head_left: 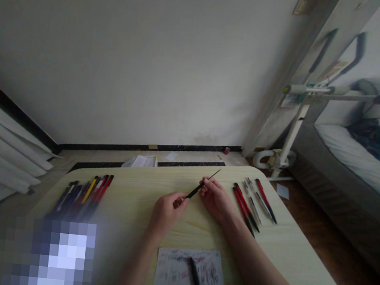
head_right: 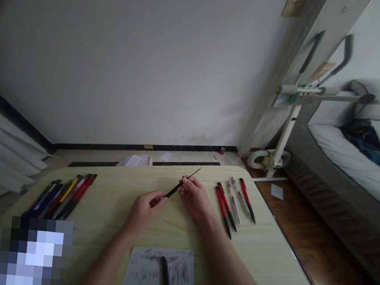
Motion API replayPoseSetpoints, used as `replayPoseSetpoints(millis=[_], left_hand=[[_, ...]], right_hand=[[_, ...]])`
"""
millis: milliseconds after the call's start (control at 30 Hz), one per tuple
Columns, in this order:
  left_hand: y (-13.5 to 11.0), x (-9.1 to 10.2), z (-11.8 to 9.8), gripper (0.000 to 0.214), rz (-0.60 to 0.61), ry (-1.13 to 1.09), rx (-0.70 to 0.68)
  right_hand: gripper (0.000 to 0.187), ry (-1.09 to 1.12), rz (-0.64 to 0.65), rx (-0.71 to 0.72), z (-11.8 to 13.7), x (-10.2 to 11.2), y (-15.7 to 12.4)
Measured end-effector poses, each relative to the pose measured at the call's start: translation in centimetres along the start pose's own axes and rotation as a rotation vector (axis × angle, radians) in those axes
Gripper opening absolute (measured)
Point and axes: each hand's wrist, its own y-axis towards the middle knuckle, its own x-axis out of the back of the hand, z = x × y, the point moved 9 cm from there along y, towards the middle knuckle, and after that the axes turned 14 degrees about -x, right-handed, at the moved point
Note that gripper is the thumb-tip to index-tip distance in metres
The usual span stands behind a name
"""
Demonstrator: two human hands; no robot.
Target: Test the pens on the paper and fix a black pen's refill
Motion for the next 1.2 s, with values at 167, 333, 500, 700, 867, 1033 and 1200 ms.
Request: replayPoseSetpoints(millis=[167, 333, 500, 700, 867, 1033, 1200], left_hand=[[-0.1, 0.1, -0.2, 0.026, 0.013, -0.023, 0.006], [-0.1, 0.3, -0.5, 0.025, -0.009, -0.059, 0.003], [-0.1, 0.2, -0.3, 0.027, -0.008, -0.058, 0.009], [-0.1, 0.1, -0.2, 0.028, -0.004, -0.058, 0.022], [-0.1, 0.3, -0.7, 0.027, -0.009, -0.042, 0.009], [-0.1, 0.3, -0.7, 0.028, -0.014, -0.046, 0.031], [0.0, 0.4, -0.6, 0.028, -0.009, -0.020, 0.020]], right_hand=[[0.011, 0.036, -0.023, -0.008, 0.0, 0.4, 0.1], [0.009, 0.055, -0.044, 0.003, 0.2, 0.7, 0.1], [0.010, 0.049, -0.055, -0.015, 0.0, 0.8, 0.1], [0.010, 0.031, -0.056, -0.010, 0.0, 0.7, 0.1], [0.009, -0.006, -0.029, -0.007, -0.2, 0.1, 0.0], [0.010, -0.034, -0.016, -0.008, -0.2, -0.3, 0.0], [0.010, -0.028, -0.018, -0.008, -0.1, -0.2, 0.0]])
